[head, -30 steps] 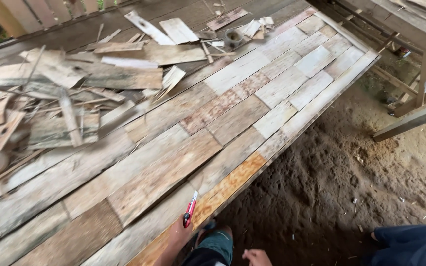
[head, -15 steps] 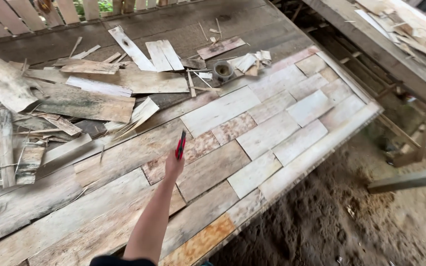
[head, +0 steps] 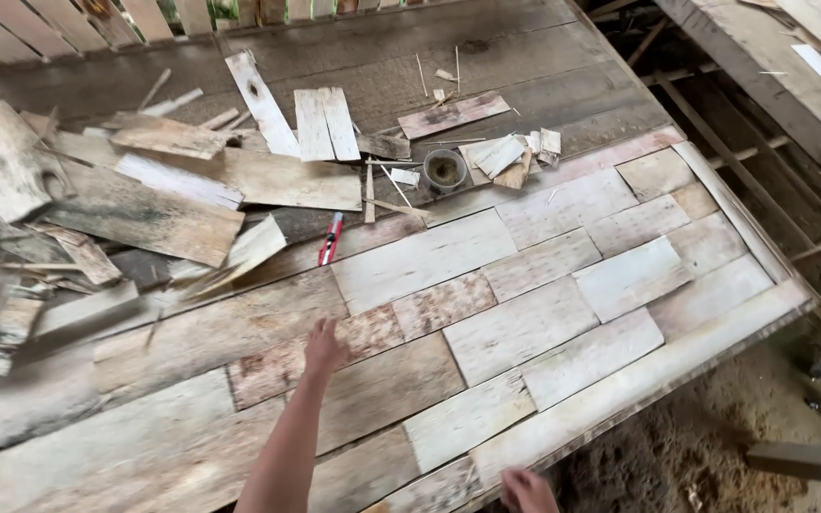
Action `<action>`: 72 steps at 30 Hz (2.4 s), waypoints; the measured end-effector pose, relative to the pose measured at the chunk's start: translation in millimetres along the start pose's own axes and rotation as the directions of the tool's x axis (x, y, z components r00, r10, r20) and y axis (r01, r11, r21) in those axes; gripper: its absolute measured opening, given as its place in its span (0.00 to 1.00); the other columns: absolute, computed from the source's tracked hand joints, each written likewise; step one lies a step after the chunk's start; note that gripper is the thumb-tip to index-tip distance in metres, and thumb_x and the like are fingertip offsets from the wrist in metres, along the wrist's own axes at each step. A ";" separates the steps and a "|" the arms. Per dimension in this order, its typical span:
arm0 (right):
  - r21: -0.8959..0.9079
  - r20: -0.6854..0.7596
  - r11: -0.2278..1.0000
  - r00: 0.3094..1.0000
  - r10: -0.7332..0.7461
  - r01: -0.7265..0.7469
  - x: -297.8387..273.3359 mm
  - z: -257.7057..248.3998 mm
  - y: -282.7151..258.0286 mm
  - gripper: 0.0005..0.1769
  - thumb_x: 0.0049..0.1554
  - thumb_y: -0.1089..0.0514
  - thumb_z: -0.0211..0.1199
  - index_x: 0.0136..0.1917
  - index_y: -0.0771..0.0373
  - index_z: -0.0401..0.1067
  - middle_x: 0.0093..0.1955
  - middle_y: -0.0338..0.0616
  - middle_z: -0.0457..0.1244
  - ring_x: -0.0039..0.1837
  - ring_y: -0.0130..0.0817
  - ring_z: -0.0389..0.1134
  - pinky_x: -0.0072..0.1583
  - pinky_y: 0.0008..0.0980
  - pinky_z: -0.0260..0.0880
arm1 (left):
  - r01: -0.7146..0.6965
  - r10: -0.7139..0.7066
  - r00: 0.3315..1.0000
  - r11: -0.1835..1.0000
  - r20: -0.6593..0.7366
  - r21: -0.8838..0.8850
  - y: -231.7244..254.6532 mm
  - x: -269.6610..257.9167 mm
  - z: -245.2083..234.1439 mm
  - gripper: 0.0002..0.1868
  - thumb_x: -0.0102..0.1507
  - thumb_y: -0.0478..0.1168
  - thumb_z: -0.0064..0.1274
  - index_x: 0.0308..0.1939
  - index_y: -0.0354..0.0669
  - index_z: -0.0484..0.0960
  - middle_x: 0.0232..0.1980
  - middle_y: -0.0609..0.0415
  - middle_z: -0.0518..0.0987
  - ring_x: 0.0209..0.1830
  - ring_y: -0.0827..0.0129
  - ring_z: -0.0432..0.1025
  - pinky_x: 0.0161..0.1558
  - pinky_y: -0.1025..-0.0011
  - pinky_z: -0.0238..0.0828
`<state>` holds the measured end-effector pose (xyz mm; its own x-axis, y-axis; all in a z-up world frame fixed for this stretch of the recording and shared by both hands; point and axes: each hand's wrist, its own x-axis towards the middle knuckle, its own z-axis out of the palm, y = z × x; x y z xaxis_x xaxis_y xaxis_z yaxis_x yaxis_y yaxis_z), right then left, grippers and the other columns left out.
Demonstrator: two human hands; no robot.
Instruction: The person uses a red utility knife to scrape the surface of a wooden plank placed on a workbench. They repeatedly scrape the plank, flip it over, and continue scraping the other side. The person then picks up a small container and places it on the workbench.
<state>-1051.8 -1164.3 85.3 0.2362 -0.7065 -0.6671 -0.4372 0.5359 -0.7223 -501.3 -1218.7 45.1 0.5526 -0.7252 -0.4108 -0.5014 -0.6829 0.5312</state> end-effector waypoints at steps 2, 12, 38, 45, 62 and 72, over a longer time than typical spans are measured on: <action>-0.010 0.017 1.000 1.000 -0.006 0.006 80.6 -9.9 -75.8 0.17 0.62 0.57 0.64 0.35 0.70 0.76 0.25 0.50 0.66 0.27 0.34 0.60 0.33 0.32 0.60 | 0.079 -0.088 0.993 0.991 0.082 0.106 13.9 -32.2 15.6 0.48 0.59 0.50 0.63 0.79 0.57 0.53 0.85 0.56 0.42 0.84 0.55 0.38 0.74 0.48 0.52; -0.458 0.187 0.729 0.857 -0.481 0.509 368.6 32.5 -386.1 0.09 0.60 0.51 0.61 0.42 0.55 0.78 0.33 0.35 0.70 0.31 0.27 0.69 0.40 0.29 0.68 | 0.291 -0.331 0.926 0.932 0.182 0.214 78.6 -64.8 17.3 0.64 0.63 0.36 0.60 0.80 0.65 0.19 0.82 0.62 0.11 0.82 0.52 0.09 0.71 0.27 0.20; 0.001 0.397 0.999 0.917 0.030 -0.033 356.0 359.4 -406.8 0.14 0.62 0.51 0.64 0.55 0.62 0.78 0.44 0.43 0.69 0.45 0.32 0.71 0.49 0.37 0.81 | 0.305 -0.348 0.908 0.931 0.232 0.201 87.2 -66.5 -1.5 0.62 0.64 0.36 0.56 0.79 0.64 0.17 0.81 0.61 0.10 0.79 0.55 0.07 0.73 0.32 0.15; 0.198 0.522 0.973 0.827 -0.208 0.120 313.5 307.0 -379.7 0.04 0.62 0.66 0.53 0.50 0.68 0.66 0.43 0.55 0.67 0.40 0.47 0.73 0.41 0.41 0.78 | 0.280 -0.325 0.921 0.935 0.214 0.217 66.3 -56.6 14.0 0.64 0.63 0.38 0.60 0.80 0.61 0.19 0.82 0.59 0.11 0.81 0.51 0.09 0.72 0.29 0.20; 0.256 0.525 0.953 0.805 -0.278 0.163 326.7 236.5 -403.2 0.13 0.68 0.45 0.49 0.55 0.56 0.59 0.35 0.49 0.66 0.28 0.43 0.69 0.29 0.37 0.69 | 0.302 -0.335 0.920 0.937 0.205 0.177 70.0 -63.0 20.4 0.63 0.62 0.32 0.56 0.79 0.65 0.19 0.80 0.64 0.09 0.78 0.57 0.05 0.72 0.30 0.14; 0.291 0.546 0.951 0.798 -0.254 0.103 318.6 234.2 -421.2 0.24 0.67 0.41 0.48 0.38 0.60 0.63 0.27 0.42 0.56 0.26 0.35 0.58 0.30 0.36 0.66 | 0.299 -0.325 0.924 0.943 0.200 0.148 66.6 -62.5 23.0 0.64 0.62 0.33 0.58 0.80 0.64 0.19 0.80 0.64 0.09 0.78 0.55 0.04 0.71 0.29 0.14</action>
<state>-589.2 -1506.9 134.3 0.7736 -0.4472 -0.4490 -0.1389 0.5716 -0.8087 -584.6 -1220.9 89.1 0.5404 -0.4661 -0.7006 -0.4057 -0.8737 0.2683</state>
